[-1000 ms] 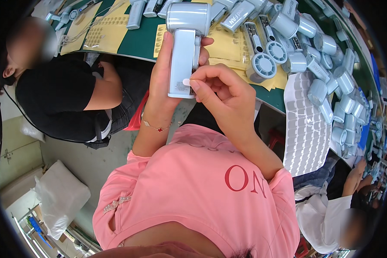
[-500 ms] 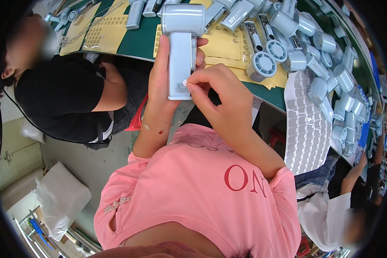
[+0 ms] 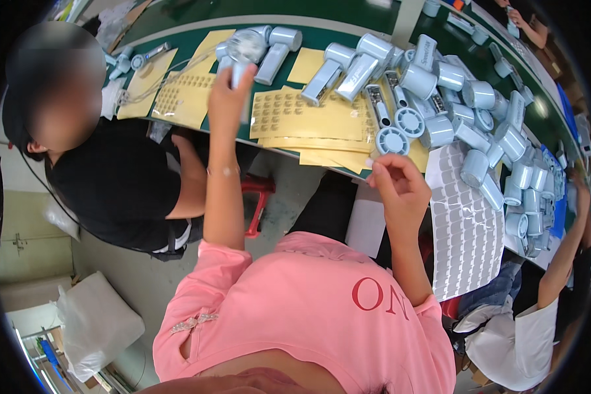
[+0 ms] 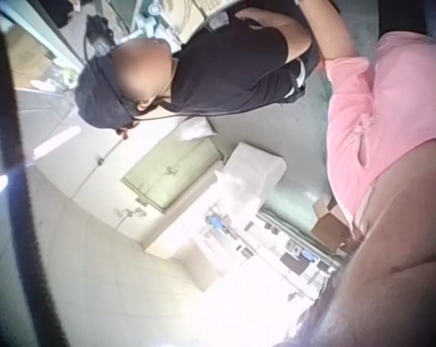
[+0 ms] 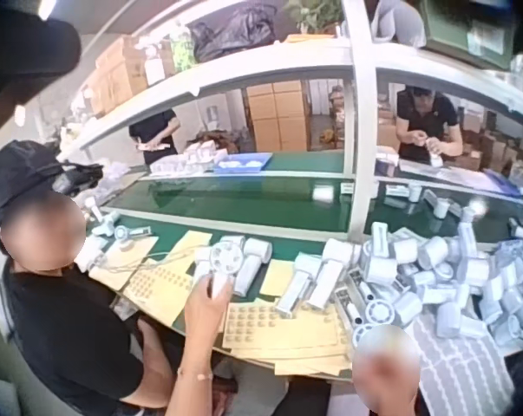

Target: Peeling labels from a sheet and applying them to the base of portable handheld fans on an assembly line.

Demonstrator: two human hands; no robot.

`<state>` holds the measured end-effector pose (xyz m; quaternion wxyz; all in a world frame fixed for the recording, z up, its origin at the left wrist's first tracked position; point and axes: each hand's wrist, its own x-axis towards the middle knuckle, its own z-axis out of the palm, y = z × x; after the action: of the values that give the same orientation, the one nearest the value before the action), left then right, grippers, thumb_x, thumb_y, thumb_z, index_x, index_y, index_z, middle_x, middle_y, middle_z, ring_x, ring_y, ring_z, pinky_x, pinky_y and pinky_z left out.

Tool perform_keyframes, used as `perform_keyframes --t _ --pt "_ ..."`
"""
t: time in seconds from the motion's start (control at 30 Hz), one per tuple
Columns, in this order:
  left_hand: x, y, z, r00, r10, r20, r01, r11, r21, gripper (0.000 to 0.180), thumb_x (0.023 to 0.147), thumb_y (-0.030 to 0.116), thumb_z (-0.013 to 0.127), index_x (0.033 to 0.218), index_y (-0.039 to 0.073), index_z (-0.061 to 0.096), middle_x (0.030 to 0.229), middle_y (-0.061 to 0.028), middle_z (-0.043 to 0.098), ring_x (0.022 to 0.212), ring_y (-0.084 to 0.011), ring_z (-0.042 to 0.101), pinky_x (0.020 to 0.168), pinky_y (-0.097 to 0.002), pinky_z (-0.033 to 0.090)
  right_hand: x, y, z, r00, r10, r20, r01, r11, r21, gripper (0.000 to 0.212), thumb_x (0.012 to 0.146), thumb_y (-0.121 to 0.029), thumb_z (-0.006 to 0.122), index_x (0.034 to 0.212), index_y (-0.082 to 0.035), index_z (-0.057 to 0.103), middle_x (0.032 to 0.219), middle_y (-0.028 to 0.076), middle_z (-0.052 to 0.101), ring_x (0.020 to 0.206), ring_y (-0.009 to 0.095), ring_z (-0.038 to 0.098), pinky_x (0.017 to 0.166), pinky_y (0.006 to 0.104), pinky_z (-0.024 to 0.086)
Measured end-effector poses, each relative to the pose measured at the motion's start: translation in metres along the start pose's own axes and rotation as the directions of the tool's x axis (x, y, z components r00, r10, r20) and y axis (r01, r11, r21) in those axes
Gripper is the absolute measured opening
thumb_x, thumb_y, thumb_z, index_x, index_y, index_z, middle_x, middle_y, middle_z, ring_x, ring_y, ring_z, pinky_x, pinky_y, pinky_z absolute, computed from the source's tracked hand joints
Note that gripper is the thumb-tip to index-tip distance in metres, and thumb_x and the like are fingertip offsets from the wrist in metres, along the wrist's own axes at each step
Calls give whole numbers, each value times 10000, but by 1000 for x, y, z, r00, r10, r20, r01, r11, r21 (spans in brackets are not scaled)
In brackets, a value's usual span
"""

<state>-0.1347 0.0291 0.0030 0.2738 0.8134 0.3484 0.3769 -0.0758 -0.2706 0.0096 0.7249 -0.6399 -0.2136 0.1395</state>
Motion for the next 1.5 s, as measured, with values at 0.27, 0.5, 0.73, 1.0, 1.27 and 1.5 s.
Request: perform_keyframes --t 0.27,0.5,0.73,1.0,1.27,1.5 --pt "101 -42 57 983 178 -48 -108 769 631 547 783 579 627 994 76 673 899 -132 677 815 -332 643 727 -441 492 -15 20 -39 999 31 -10 -31 999 15 76 884 37 602 958 49 592 875 47 582 721 91 573 661 205 466" --pt "25 -36 32 942 298 153 -330 747 577 493 703 420 750 1111 163 651 962 -57 626 952 -258 572 767 -444 405 -12 19 -57 999 25 -42 -24 999 26 59 883 46 597 942 46 594 873 51 580 722 92 578 661 202 469" --pt "-6 -24 16 910 234 341 -383 789 480 635 682 294 793 1252 124 570 1158 -131 574 1103 -327 535 891 -465 424 -8 16 -57 999 41 10 -42 997 57 62 871 54 602 932 52 594 883 55 572 724 96 580 646 204 467" --pt "88 93 104 685 701 199 -704 707 -64 324 843 111 649 1160 68 598 1162 -141 600 1043 -344 586 874 -369 472 -10 -25 -115 976 -201 -78 203 979 19 77 801 81 641 870 58 619 841 120 597 700 160 595 594 237 469" --pt "336 136 409 485 684 544 -541 724 -427 619 844 261 660 1359 36 402 1374 -186 453 1264 -327 446 1047 -363 373 6 -31 -175 880 -356 -314 318 933 -168 163 767 -30 739 793 42 595 741 124 567 539 173 571 503 279 482" --pt "368 114 553 408 657 633 -867 496 44 717 790 199 720 1376 11 352 1350 -238 447 1268 -355 431 1057 -389 358 21 -13 -192 844 -268 -465 184 958 -219 194 819 -82 722 794 24 561 740 111 516 476 140 527 481 280 504"
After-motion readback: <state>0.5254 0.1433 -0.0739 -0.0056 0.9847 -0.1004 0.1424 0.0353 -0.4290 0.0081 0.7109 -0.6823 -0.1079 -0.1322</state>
